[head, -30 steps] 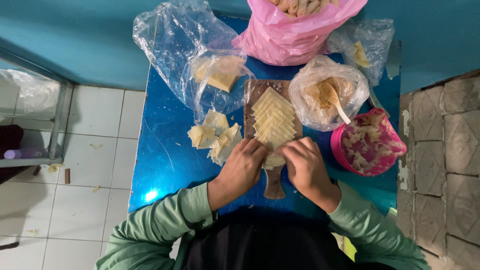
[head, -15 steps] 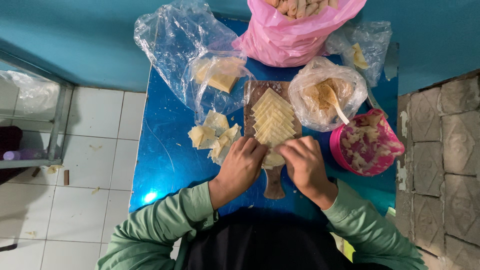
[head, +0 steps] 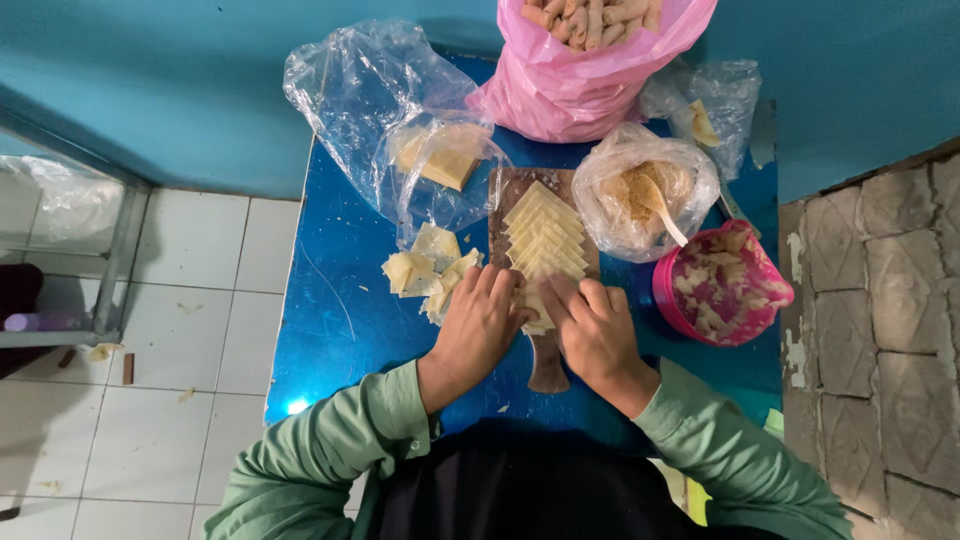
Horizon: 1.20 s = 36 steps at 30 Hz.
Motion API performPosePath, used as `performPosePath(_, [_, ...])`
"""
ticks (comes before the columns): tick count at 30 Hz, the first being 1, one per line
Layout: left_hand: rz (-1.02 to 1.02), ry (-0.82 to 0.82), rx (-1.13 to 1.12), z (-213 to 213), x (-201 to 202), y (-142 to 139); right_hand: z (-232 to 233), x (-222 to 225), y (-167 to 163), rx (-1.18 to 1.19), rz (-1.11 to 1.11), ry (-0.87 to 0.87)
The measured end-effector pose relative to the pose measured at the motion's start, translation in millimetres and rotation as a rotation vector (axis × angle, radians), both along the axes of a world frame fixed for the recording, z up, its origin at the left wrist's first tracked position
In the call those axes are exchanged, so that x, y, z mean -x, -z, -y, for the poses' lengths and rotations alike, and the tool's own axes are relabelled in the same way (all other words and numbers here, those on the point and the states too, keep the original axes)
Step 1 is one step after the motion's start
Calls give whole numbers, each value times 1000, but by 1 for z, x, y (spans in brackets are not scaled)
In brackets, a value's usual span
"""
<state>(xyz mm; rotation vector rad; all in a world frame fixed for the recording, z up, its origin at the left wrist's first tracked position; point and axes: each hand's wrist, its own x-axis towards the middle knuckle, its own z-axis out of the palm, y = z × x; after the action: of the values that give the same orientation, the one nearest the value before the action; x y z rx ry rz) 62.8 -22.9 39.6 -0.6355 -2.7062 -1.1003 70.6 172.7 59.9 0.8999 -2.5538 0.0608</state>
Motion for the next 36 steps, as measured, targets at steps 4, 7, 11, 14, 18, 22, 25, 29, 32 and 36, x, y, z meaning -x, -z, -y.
performPosePath(4, [-23, 4, 14, 1, -3, -2, 2, 5, -9, 61, 138, 9])
performPosePath(7, [-14, 11, 38, 1, -6, -5, -4, 18, -14, 254, 277, 2])
performPosePath(11, [-25, 31, 48, 2, -11, -8, -16, 31, -17, 477, 433, 4])
performPosePath(14, [-38, 34, 52, 1, -14, -7, -27, 40, -17, 671, 587, 18])
performPosePath(18, [-66, 49, 156, -2, -17, -12, -45, 45, -17, 1048, 1034, 128])
performPosePath(22, [-64, 21, 9, -6, -24, -33, -62, 40, -20, 1203, 1238, 143])
performPosePath(25, [-90, 69, -233, -12, -23, -51, -64, 32, -22, 1227, 1330, 189])
performPosePath(29, [-109, 178, -280, -20, -11, -74, -64, 23, -31, 1212, 1337, 123])
performPosePath(32, [-255, 210, -225, -23, -1, -94, -70, 22, -48, 1051, 979, 84])
performPosePath(36, [-261, 107, -233, -29, 22, -124, -91, 19, -76, 503, 183, 240])
